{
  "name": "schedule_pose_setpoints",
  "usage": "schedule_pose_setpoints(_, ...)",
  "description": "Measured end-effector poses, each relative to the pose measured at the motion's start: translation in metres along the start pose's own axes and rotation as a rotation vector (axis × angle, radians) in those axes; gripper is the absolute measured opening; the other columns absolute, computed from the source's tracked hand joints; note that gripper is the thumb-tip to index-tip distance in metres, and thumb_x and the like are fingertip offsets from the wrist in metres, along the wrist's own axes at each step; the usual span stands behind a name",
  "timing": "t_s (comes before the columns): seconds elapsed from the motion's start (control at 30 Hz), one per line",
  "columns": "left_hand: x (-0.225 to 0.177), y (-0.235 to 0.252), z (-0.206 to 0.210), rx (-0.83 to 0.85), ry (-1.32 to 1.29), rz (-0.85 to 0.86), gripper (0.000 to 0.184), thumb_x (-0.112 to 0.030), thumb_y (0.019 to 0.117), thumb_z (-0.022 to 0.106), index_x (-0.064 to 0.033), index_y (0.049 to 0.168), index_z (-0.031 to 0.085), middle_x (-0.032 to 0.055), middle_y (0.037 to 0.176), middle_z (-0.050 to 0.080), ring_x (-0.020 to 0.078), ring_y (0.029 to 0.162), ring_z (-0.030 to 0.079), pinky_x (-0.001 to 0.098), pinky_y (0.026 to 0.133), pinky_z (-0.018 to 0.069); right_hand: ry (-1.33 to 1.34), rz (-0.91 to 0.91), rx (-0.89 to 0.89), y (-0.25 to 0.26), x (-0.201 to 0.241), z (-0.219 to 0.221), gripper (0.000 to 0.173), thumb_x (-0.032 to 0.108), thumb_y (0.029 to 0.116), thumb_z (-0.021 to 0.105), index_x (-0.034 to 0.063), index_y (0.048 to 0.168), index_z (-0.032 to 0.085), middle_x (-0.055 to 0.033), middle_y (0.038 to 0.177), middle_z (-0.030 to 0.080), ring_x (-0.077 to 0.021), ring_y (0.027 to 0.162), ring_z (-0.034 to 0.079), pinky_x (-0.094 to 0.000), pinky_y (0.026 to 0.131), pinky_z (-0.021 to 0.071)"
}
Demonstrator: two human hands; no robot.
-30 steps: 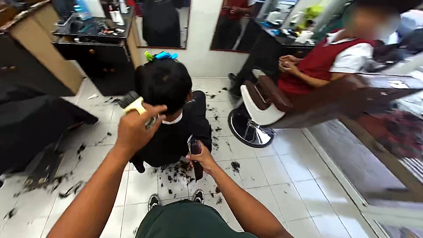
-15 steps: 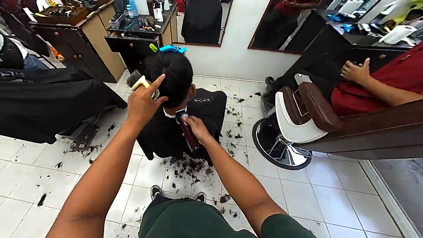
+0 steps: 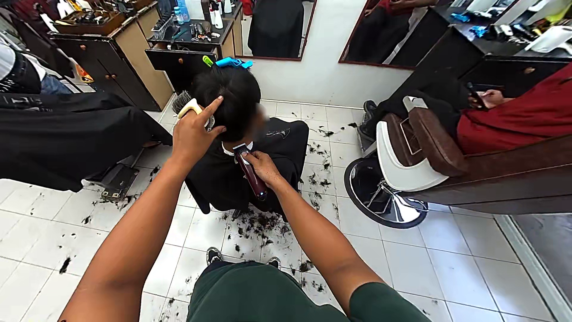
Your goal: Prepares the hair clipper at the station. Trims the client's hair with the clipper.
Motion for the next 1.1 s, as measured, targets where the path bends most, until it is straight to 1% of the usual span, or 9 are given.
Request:
schedule_pose_setpoints(0.37,0.004,0.001,0.001,-0.005,-0.005,-0.011,0.063,-0.029,0.0913,0.079,-0.0267,0.15,0.055,0.0266,0.101,0.068,0.045,0.09,0.066,0.0624,0.08,0.0502,-0.015,-0.037,-0.006,-0.002,0.004,0.002,0.047,0.044,0.1072,0.051,0.0,0.121,0.059,-0.0174,0.094,0.067,-0.0256,0.074,0.068,-0.0439,0.071,0.0598)
schedule_pose_setpoints(0.5,0.005,0.002,0.001,0.009,0.0,-0.029,0.064,-0.029,0.092,0.078,-0.0284,0.151,0.054,0.0268,0.101,0.068,0.0454,0.091,0.066,0.0622,0.081,0.0502,-0.049,-0.016,-0.002,0.002,0.001,0.002,0.047,0.045,0.1074,0.05,-0.0004,0.116,0.061,-0.0156,0.091,0.067,-0.0242,0.073,0.068,-0.0433,0.069,0.06)
schedule_pose_setpoints(0.77,0.006,0.002,0.002,0.022,0.001,-0.039,0.064,-0.03,0.0928,0.077,-0.0296,0.152,0.053,0.0271,0.102,0.067,0.0453,0.092,0.066,0.0617,0.081,0.0499,-0.037,-0.045,0.008,-0.003,0.003,0.003,0.051,0.05,0.1074,0.047,0.0015,0.118,0.06,-0.0157,0.089,0.067,-0.0238,0.068,0.067,-0.042,0.065,0.0591)
schedule_pose_setpoints(0.87,0.004,0.002,0.0,0.04,-0.026,-0.053,0.063,-0.029,0.093,0.077,-0.0273,0.152,0.053,0.0302,0.107,0.067,0.0497,0.097,0.065,0.0669,0.084,0.0492,-0.016,-0.109,0.066,-0.002,0.004,0.005,0.048,0.043,0.1108,0.04,0.0022,0.128,0.057,-0.0168,0.102,0.066,-0.0249,0.081,0.067,-0.0446,0.075,0.0581)
schedule_pose_setpoints(0.9,0.004,0.002,0.0,0.043,-0.025,-0.055,0.063,-0.029,0.093,0.077,-0.0275,0.152,0.053,0.0298,0.108,0.068,0.0494,0.098,0.066,0.0669,0.085,0.0492,0.016,-0.116,0.101,-0.005,0.002,0.007,0.047,0.042,0.1113,0.037,0.0035,0.131,0.056,-0.0152,0.102,0.065,-0.0227,0.08,0.066,-0.0419,0.073,0.0582)
schedule_pose_setpoints(0.93,0.004,0.003,0.0,0.041,-0.023,-0.051,0.063,-0.029,0.0929,0.077,-0.0275,0.152,0.053,0.0295,0.107,0.068,0.049,0.097,0.066,0.0665,0.084,0.0493,0.058,-0.101,0.133,-0.007,0.0,0.009,0.045,0.041,0.1107,0.039,0.0039,0.131,0.055,-0.0133,0.099,0.065,-0.0202,0.076,0.065,-0.0384,0.071,0.0581)
schedule_pose_setpoints(1.0,0.004,0.003,-0.001,0.028,-0.016,-0.037,0.063,-0.029,0.0926,0.077,-0.0272,0.151,0.054,0.0294,0.104,0.068,0.0485,0.095,0.066,0.0658,0.083,0.0492,0.096,-0.034,0.152,-0.012,-0.007,0.011,0.036,0.03,0.1047,0.058,0.0014,0.126,0.055,-0.0101,0.089,0.063,-0.0154,0.067,0.062,-0.0314,0.064,0.0569)
schedule_pose_setpoints(1.03,0.004,0.003,-0.001,0.023,-0.015,-0.031,0.062,-0.029,0.0926,0.077,-0.0271,0.151,0.055,0.0292,0.104,0.068,0.0484,0.094,0.066,0.0655,0.082,0.0493,0.075,-0.01,0.129,-0.012,-0.009,0.011,0.037,0.021,0.0984,0.069,-0.0004,0.125,0.054,-0.0109,0.087,0.062,-0.0151,0.063,0.061,-0.0302,0.062,0.0563)
schedule_pose_setpoints(1.1,0.004,0.003,0.0,0.021,-0.013,-0.028,0.063,-0.029,0.0927,0.077,-0.0274,0.151,0.054,0.0294,0.104,0.068,0.0486,0.095,0.066,0.0654,0.083,0.0494,-0.021,0.006,0.065,-0.009,-0.008,0.01,0.051,0.013,0.0877,0.081,-0.0004,0.128,0.052,-0.0143,0.09,0.062,-0.0179,0.063,0.061,-0.0329,0.063,0.0565)
Point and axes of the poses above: each hand's wrist, its own y-axis towards the middle knuckle, its own z-axis out of the palm, x = y × z, the point moved 6 cm from there along y, towards the middle knuckle
